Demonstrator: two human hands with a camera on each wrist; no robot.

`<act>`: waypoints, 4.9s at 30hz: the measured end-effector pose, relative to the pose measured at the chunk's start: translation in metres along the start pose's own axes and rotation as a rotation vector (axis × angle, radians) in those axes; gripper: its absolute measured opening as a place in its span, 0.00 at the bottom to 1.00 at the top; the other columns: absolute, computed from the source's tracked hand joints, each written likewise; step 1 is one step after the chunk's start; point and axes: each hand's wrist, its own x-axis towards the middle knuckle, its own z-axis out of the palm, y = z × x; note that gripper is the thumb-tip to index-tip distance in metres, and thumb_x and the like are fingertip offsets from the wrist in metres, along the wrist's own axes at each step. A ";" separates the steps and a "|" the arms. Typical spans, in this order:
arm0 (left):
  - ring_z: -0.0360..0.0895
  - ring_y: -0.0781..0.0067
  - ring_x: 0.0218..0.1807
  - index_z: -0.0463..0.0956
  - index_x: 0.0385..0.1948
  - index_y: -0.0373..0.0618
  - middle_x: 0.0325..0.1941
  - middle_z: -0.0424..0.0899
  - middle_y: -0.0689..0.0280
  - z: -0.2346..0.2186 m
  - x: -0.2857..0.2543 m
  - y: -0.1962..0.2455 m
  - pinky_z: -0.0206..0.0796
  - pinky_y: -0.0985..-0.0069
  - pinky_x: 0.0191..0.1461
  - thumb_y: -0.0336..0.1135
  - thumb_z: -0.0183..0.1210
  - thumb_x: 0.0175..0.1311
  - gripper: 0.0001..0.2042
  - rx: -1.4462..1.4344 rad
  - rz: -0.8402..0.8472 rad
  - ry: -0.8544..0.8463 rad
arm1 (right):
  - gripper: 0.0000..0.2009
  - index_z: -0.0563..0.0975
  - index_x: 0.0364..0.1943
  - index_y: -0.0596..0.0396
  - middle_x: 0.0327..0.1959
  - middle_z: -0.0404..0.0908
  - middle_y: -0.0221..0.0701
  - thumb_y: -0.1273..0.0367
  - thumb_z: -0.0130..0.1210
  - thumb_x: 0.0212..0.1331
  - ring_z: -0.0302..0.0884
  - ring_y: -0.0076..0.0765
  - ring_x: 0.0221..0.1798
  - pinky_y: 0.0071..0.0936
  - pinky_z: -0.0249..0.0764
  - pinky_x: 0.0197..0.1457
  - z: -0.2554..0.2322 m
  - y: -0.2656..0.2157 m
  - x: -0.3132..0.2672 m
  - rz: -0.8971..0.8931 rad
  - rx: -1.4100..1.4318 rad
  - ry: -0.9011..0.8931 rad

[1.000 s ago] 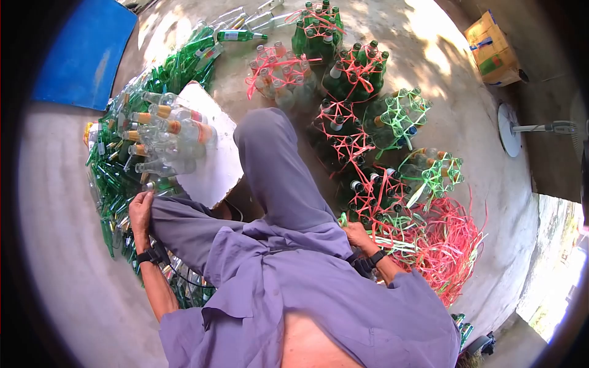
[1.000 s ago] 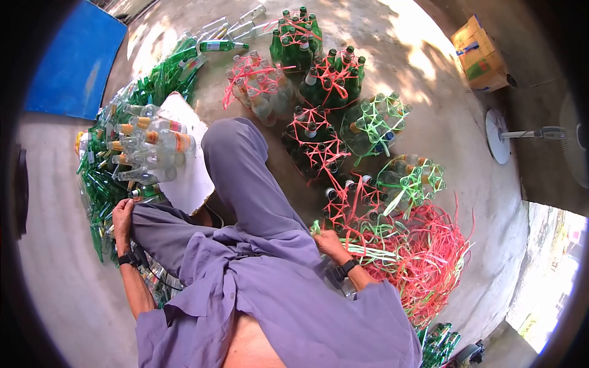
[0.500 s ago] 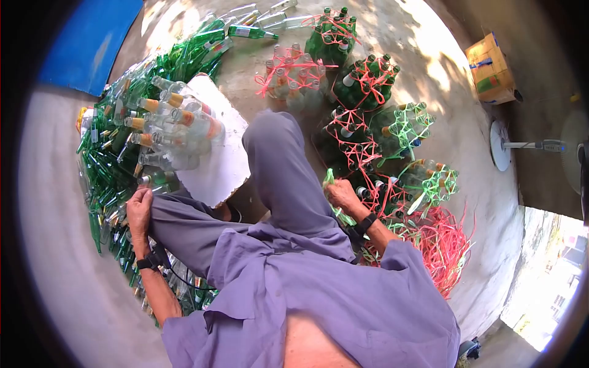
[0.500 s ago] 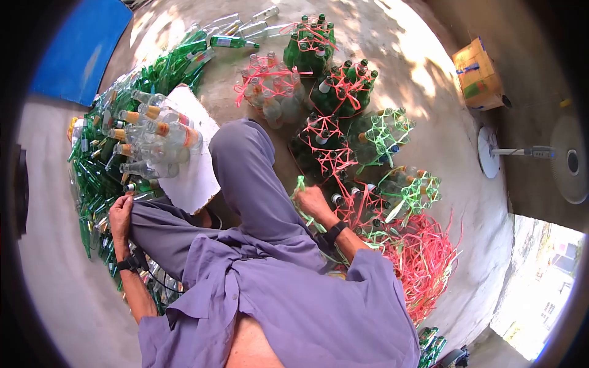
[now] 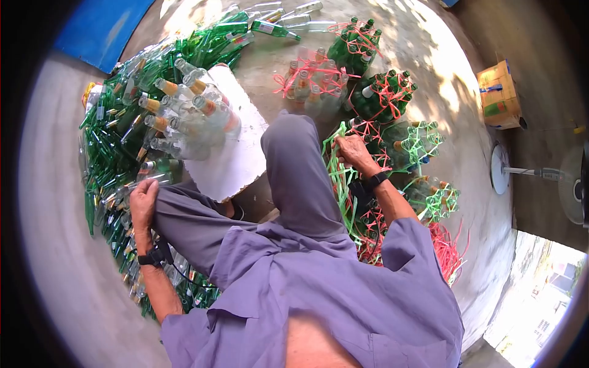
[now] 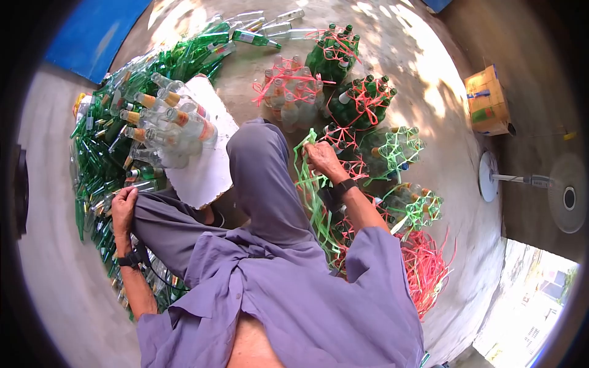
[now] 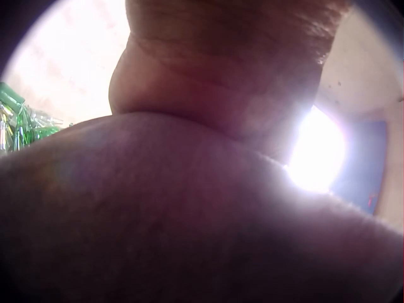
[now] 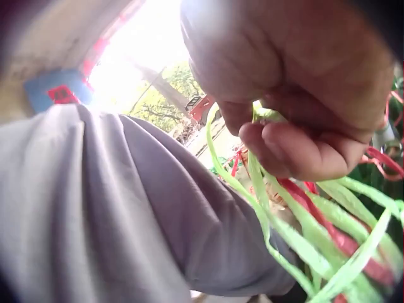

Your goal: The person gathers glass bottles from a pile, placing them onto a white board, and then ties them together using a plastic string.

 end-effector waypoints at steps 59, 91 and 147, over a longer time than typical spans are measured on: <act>0.82 0.75 0.40 0.83 0.37 0.35 0.34 0.86 0.61 0.091 -0.055 0.241 0.71 0.77 0.45 0.30 0.60 0.64 0.08 -0.334 0.526 -0.462 | 0.14 0.76 0.25 0.64 0.17 0.79 0.44 0.68 0.46 0.63 0.78 0.42 0.17 0.37 0.79 0.32 -0.035 -0.109 -0.022 -0.587 -0.813 0.082; 0.74 0.84 0.48 0.76 0.51 0.38 0.47 0.82 0.69 0.187 -0.065 0.292 0.65 0.81 0.52 0.34 0.57 0.66 0.15 -1.026 0.205 -0.730 | 0.27 0.70 0.62 0.67 0.40 0.84 0.31 0.65 0.62 0.64 0.78 0.17 0.33 0.17 0.76 0.35 0.015 -0.071 -0.083 -0.386 0.212 0.189; 0.53 0.88 0.24 0.64 0.65 0.31 0.73 0.62 0.48 -0.224 -0.052 0.173 0.49 0.90 0.26 0.31 0.51 0.69 0.23 -0.831 0.644 0.348 | 0.20 0.74 0.57 0.64 0.44 0.81 0.29 0.78 0.56 0.58 0.76 0.17 0.32 0.16 0.73 0.34 0.009 -0.025 -0.093 -0.318 0.142 0.243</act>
